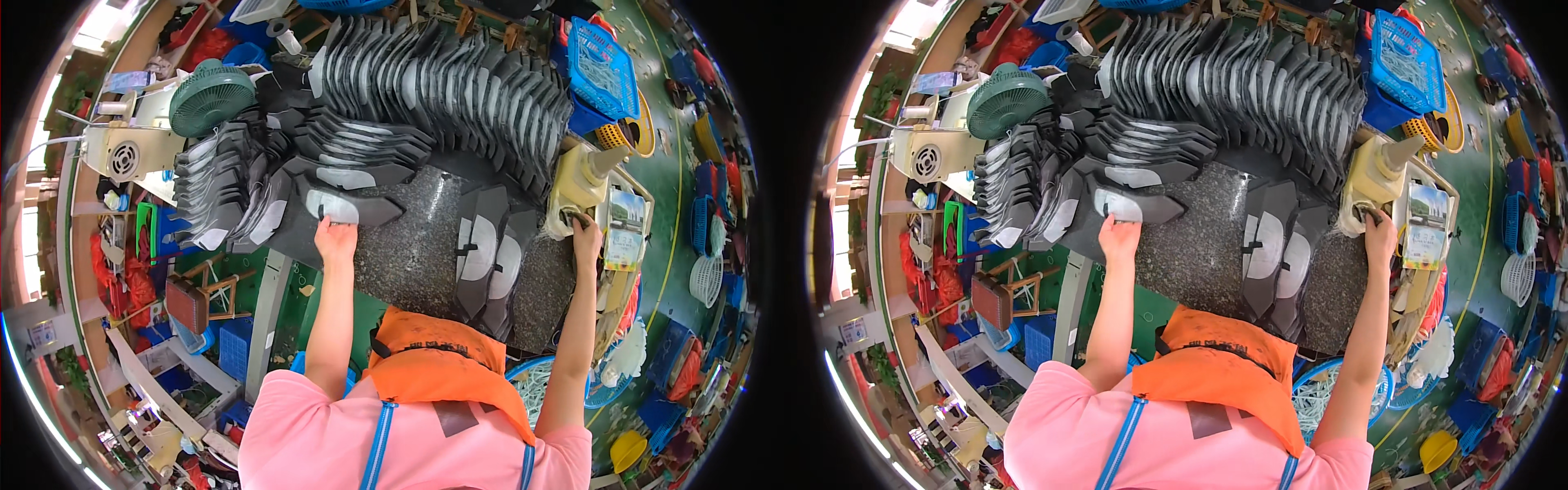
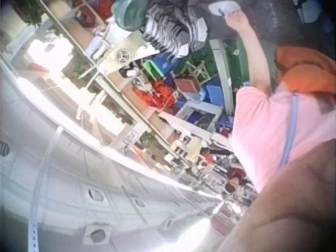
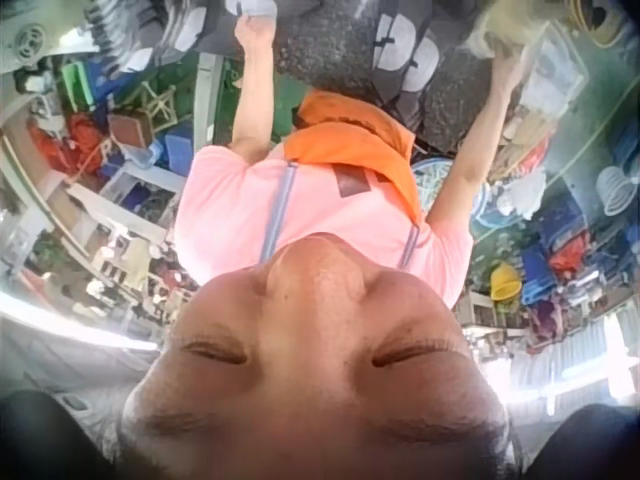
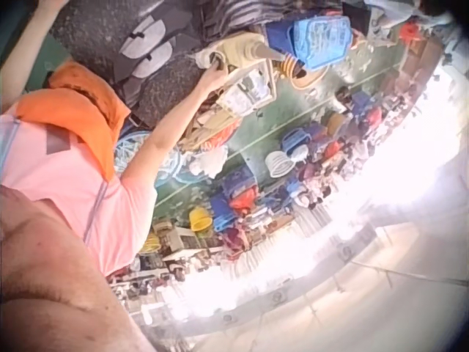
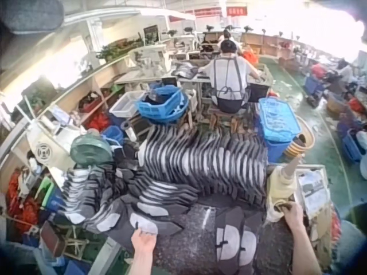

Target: The person applies adhesive to specific sections of grey and black shoe upper components using a handheld brush, then stacks the treated components on the workspace.

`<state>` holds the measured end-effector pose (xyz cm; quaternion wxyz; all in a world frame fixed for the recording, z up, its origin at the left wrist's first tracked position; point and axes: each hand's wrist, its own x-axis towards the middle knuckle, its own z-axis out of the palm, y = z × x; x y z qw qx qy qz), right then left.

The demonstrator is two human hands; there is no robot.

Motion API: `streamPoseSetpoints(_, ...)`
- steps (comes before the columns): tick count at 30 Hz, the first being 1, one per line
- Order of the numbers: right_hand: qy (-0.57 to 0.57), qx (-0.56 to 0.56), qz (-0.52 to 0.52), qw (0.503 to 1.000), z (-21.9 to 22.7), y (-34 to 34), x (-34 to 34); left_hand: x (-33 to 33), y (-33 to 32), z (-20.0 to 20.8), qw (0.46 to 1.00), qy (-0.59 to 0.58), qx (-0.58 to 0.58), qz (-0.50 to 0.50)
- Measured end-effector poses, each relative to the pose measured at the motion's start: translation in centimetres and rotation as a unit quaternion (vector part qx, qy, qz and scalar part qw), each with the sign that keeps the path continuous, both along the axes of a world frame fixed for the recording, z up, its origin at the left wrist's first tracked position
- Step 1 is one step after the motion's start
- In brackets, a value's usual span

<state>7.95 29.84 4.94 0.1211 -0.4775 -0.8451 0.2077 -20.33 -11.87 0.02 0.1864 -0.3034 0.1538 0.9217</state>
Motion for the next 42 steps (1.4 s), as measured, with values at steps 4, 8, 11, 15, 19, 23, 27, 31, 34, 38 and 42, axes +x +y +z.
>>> streamPoseSetpoints(4, -0.015, -0.008, 0.006, 1.0, 1.2, -0.5, -1.1, -2.5, 3.2, -2.4, 1.0, -0.006, 0.016, 0.02)
streamPoseSetpoints(8, -0.018, 0.001, -0.003, 1.0, 0.4, -0.1, -0.5, -2.9, 3.9, -1.9, 0.992, -0.035, -0.119, 0.016)
streamPoseSetpoints(11, -0.013, -0.004, 0.001, 1.0, 0.2, 0.0, -0.2, -3.1, 3.2, -0.4, 0.989, -0.003, -0.141, 0.039)
streamPoseSetpoints(15, -0.021, 0.002, -0.005, 1.0, 0.5, -0.1, -0.6, -4.4, 1.2, -3.2, 0.989, -0.022, -0.148, -0.012)
streamPoseSetpoints(19, -0.047, 0.013, -0.002, 0.999, 0.3, 0.1, -0.8, -5.6, 0.5, -5.5, 0.988, 0.027, -0.151, -0.002)
streamPoseSetpoints(23, -0.047, 0.009, -0.006, 0.999, 0.0, 0.3, -0.2, -6.5, 0.7, -3.4, 0.991, 0.069, -0.088, -0.079)
streamPoseSetpoints(27, -0.037, 0.0, -0.004, 0.999, -0.1, 0.3, 0.1, -7.2, 1.5, -2.9, 0.976, 0.039, -0.202, -0.075)
streamPoseSetpoints(31, -0.042, -0.017, -0.016, 0.999, 0.6, 0.1, 0.5, -8.1, 2.3, -4.1, 0.975, 0.005, -0.215, -0.061)
streamPoseSetpoints(34, -0.058, 0.022, -0.017, 0.998, 0.3, 0.2, 0.0, -9.7, 1.0, -6.3, 0.937, 0.03, -0.348, -0.013)
streamPoseSetpoints(38, 0.048, 0.095, 0.054, 0.993, 0.1, -0.7, 1.1, -2.3, 4.2, -0.9, 0.788, 0.209, -0.579, -0.017)
streamPoseSetpoints(42, 0.059, 0.126, -0.058, 0.989, 1.3, -4.3, 1.7, 12.3, 8.2, 0.2, 0.749, 0.262, -0.341, -0.505)
